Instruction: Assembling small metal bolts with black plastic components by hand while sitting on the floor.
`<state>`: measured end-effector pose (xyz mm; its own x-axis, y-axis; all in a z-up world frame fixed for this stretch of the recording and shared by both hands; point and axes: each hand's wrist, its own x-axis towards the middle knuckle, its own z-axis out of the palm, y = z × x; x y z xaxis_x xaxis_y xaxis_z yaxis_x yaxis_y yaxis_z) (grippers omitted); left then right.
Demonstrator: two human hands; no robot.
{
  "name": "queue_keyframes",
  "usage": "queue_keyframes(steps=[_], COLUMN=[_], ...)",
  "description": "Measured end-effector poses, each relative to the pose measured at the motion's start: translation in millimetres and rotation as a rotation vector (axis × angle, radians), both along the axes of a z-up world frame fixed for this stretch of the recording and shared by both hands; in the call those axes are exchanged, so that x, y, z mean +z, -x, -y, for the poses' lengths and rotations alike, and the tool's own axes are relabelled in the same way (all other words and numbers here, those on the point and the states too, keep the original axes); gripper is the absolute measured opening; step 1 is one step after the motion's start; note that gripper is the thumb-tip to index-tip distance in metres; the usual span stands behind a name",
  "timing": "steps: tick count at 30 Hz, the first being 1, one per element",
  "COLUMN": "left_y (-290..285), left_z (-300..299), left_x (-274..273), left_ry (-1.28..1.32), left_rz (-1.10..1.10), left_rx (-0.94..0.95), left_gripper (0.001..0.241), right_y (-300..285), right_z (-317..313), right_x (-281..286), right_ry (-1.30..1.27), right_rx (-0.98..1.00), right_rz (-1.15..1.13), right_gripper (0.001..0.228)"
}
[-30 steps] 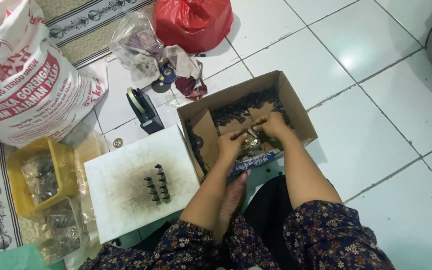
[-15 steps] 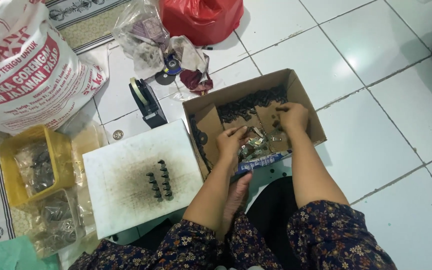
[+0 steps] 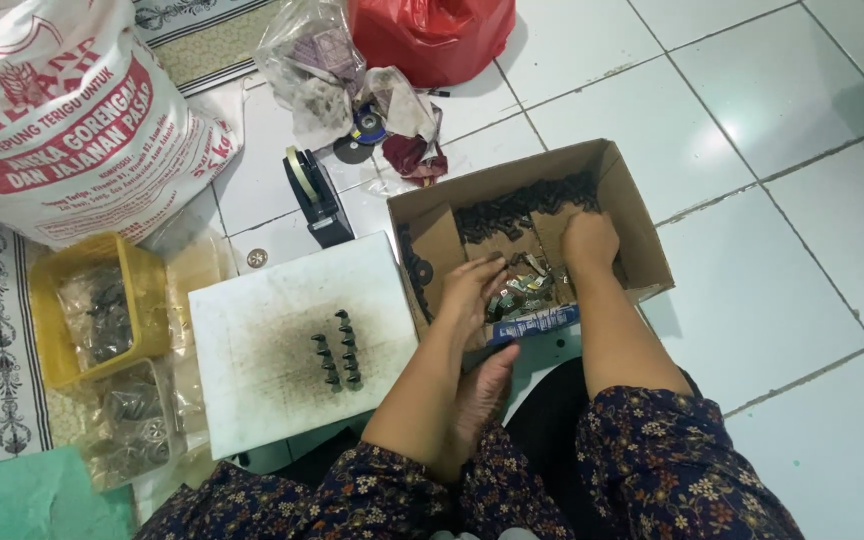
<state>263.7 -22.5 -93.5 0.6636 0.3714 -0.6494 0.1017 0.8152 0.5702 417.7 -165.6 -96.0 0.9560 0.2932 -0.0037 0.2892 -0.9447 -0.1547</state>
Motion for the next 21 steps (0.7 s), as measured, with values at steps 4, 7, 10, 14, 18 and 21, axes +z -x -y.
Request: queue_keyframes(steps=[4,7,10,14,18,21], left_y=[7.1,13.2,33.6,60.1,97.6,128.0], left_z=[-0.7,-1.2,-8.0,-20.4,-34.0,-48.4], left_x=[23.4,38.0,59.6,76.9,91.8,93.1], left_ry=[0.062,0.122,0.128,0.081,0.015,0.042], left_rz=[0.013,0.056,0.107,0.150,0.156,0.197], left_rx=[0.011,0.043,-0.005,-0.034,-0.007,0.079], left_gripper=[0.056,0.043,0.039,0.044,0.047,0.029], right_y=[-1.7,13.0,23.7,77.8,147.7,181.3], right_z=[-2.4,-12.4,-14.9,-30.8,-48.4,-57.5], right_x=[-3.2,37.9,62.7,149.5,204.3,209.9], right_ry=[0.001,-0.067,-0.373,-0.825,-0.973,-1.104], right_rx=[-0.013,-0.029,-0.047,0.064,0.195,0.386], right_rz=[-0.015,-0.014,-0.162,-0.362,-0.561,-0.473], right_gripper=[0.010,0.010,0.014,0.018,0.021,0.013])
